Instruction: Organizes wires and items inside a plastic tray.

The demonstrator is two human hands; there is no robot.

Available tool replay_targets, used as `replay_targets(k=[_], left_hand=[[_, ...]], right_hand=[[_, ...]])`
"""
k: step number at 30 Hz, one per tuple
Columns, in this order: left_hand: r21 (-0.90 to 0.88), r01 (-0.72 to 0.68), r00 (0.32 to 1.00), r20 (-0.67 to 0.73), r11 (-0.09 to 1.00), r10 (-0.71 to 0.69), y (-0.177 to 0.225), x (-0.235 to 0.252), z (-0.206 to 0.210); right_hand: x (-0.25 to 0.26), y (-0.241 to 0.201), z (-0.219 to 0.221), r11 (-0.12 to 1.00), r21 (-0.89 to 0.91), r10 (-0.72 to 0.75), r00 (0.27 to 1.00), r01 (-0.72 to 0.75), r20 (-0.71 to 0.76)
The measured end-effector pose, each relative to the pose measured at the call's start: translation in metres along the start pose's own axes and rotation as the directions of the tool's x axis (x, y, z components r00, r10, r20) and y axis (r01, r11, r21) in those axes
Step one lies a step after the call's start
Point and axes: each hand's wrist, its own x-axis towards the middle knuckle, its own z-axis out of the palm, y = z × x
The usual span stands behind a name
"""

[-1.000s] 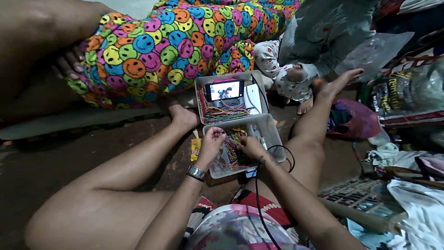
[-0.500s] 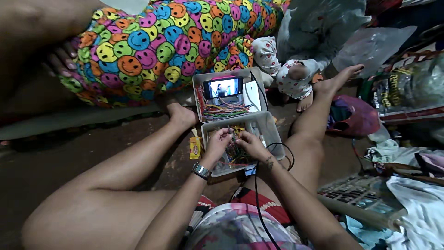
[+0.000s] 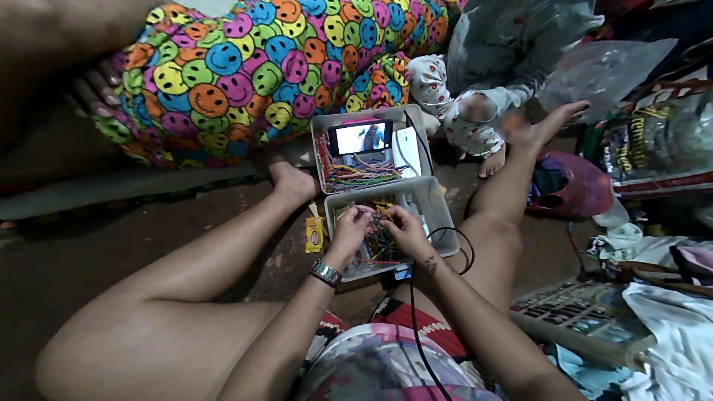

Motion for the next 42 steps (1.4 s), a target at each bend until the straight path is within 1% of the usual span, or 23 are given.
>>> replay_targets(k=[2, 3, 7, 8, 12, 14, 17, 19, 22, 29, 32, 35, 40, 42], left_hand=[[0.014, -0.042, 0.998, -0.045, 0.999, 0.042, -0.003, 0.003, 0.001], [0.024, -0.045, 0.998, -0.043, 0.999, 0.046, -0.003, 0.003, 0.001], [0.082, 0.023, 0.996, 0.085, 0.996, -0.03, 0.001, -0.001, -0.002], [0.087, 0.029, 0.995, 0.093, 0.996, -0.037, 0.003, -0.002, -0.002], [0.106, -0.006, 1.0, 0.024, 0.994, 0.004, 0.004, 0.001, -0.001], [0.057, -0.018, 1.0, -0.013, 0.998, 0.019, 0.001, 0.003, -0.001], [-0.09, -0.015, 0.999, -0.046, 0.996, 0.01, -0.002, 0.003, 0.001], [-0.151, -0.025, 0.998, -0.064, 0.988, 0.015, -0.003, 0.004, 0.0], [-0.164, -0.046, 0.997, -0.076, 0.985, 0.034, -0.002, 0.005, 0.0], [-0.241, -0.041, 0.995, -0.1, 0.97, 0.017, -0.001, 0.005, 0.003], [-0.239, -0.036, 0.996, -0.086, 0.97, 0.016, -0.002, 0.006, 0.002], [-0.191, -0.038, 0.998, -0.056, 0.981, 0.028, -0.003, 0.008, 0.0], [-0.17, -0.036, 0.998, -0.051, 0.985, 0.028, -0.002, 0.008, -0.001], [-0.128, -0.045, 0.998, -0.041, 0.991, 0.04, -0.003, 0.009, -0.001]], right_hand=[[-0.001, -0.003, 0.0, 0.999, 0.013, 0.029, 0.999, -0.03, 0.036], [-0.001, -0.004, 0.001, 0.999, 0.022, 0.043, 0.998, -0.044, 0.042], [0.002, -0.002, 0.0, 0.991, 0.107, 0.075, 0.997, -0.078, 0.03], [0.002, 0.0, -0.001, 0.991, 0.112, 0.071, 0.997, -0.074, 0.031], [0.001, -0.001, -0.001, 0.997, 0.022, 0.075, 0.996, -0.077, 0.057], [0.001, -0.003, 0.001, 0.994, 0.046, 0.096, 0.993, -0.1, 0.073], [0.003, -0.003, 0.001, 0.982, 0.133, 0.128, 0.989, -0.136, 0.069], [0.004, -0.002, 0.0, 0.973, 0.167, 0.147, 0.986, -0.158, 0.078], [0.003, -0.004, 0.0, 0.97, 0.185, 0.145, 0.985, -0.161, 0.095], [0.003, -0.004, 0.002, 0.973, 0.17, 0.136, 0.984, -0.154, 0.111], [0.003, -0.005, 0.002, 0.967, 0.185, 0.151, 0.98, -0.173, 0.126], [0.003, -0.007, 0.001, 0.961, 0.187, 0.175, 0.973, -0.202, 0.151], [0.006, -0.009, -0.004, 0.953, 0.182, 0.207, 0.96, -0.241, 0.187], [0.006, -0.009, -0.004, 0.953, 0.165, 0.224, 0.957, -0.255, 0.182]])
